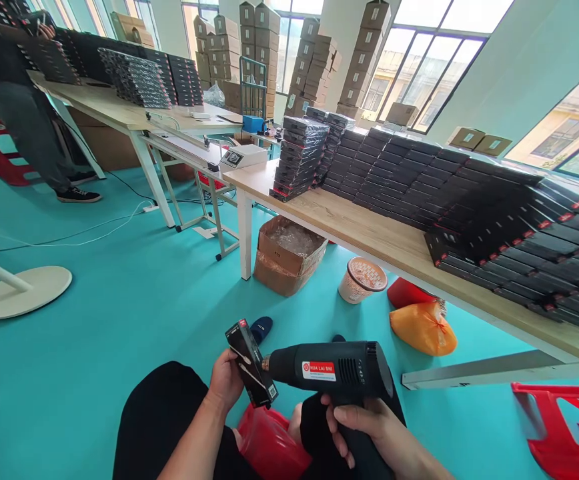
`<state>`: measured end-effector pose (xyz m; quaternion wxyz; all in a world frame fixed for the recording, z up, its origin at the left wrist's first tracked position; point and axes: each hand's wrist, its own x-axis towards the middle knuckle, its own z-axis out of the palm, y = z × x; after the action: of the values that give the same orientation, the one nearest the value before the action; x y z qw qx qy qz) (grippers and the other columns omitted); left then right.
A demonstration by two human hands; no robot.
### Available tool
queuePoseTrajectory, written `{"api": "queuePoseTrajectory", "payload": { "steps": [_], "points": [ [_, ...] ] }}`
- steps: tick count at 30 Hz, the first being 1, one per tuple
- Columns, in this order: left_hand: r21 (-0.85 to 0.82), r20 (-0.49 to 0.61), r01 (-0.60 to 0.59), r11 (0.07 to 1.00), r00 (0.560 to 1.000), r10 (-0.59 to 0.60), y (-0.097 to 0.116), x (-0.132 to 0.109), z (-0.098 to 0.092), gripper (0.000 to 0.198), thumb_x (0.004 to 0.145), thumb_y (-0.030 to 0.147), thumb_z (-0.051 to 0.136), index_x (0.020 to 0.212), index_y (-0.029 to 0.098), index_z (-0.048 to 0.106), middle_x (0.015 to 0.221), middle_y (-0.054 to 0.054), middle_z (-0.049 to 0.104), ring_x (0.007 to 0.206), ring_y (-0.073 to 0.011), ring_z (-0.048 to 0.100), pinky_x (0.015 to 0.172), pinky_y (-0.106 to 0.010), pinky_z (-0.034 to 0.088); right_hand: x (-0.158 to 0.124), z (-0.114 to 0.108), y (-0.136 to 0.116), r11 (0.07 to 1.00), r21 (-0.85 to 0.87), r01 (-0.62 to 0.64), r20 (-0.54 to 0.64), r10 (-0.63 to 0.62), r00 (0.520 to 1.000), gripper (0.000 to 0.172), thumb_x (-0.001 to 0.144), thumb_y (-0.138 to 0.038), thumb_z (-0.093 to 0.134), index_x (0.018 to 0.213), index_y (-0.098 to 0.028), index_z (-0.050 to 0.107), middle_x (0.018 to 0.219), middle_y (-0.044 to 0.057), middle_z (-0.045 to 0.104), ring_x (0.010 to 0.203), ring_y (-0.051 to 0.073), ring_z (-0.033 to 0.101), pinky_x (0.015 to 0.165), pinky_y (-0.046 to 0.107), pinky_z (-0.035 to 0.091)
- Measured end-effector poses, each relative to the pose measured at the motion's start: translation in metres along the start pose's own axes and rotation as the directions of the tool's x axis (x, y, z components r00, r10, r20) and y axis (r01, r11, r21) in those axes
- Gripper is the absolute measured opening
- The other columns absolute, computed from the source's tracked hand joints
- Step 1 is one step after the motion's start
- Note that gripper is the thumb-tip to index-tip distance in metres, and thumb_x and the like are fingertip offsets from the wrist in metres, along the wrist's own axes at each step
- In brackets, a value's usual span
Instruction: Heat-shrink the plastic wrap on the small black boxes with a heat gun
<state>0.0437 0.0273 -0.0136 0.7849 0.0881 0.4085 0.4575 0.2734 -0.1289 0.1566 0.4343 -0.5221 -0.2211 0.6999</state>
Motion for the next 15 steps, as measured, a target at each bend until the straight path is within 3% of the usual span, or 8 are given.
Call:
{"api": "queuePoseTrajectory", "payload": {
  "steps": [7,15],
  "points": [
    [0.092,0.033,0.058,0.994,0.998,-0.061,-0.008,-0.007,0.007,0.011,0.062,0.013,0.058,0.071,0.016,0.064,0.055,-0.001,0.060,0.048,-0.0177,0.056,0.051,-0.030,0.045,0.022,0.004,-0.024,0.998,-0.044,0.045,-0.021,-0.046,0.999,0.035,0.073,-0.035,0.078,0.096,-0.011,0.069,0.071,0.003,0.066,0.054,0.014,0.058,0.048,0.025,0.044],
    [0.098,0.030,0.103,0.990,0.994,-0.106,-0.013,-0.005,0.004,0.016,0.059,0.014,0.059,0.074,0.018,0.060,0.055,0.001,0.058,0.047,-0.0172,0.055,0.050,-0.029,0.040,0.042,0.000,-0.058,0.987,-0.141,0.074,0.022,-0.072,0.997,0.032,0.073,-0.033,0.077,0.094,-0.011,0.068,0.070,0.003,0.067,0.054,0.015,0.061,0.046,0.025,0.045]
  ]
}}
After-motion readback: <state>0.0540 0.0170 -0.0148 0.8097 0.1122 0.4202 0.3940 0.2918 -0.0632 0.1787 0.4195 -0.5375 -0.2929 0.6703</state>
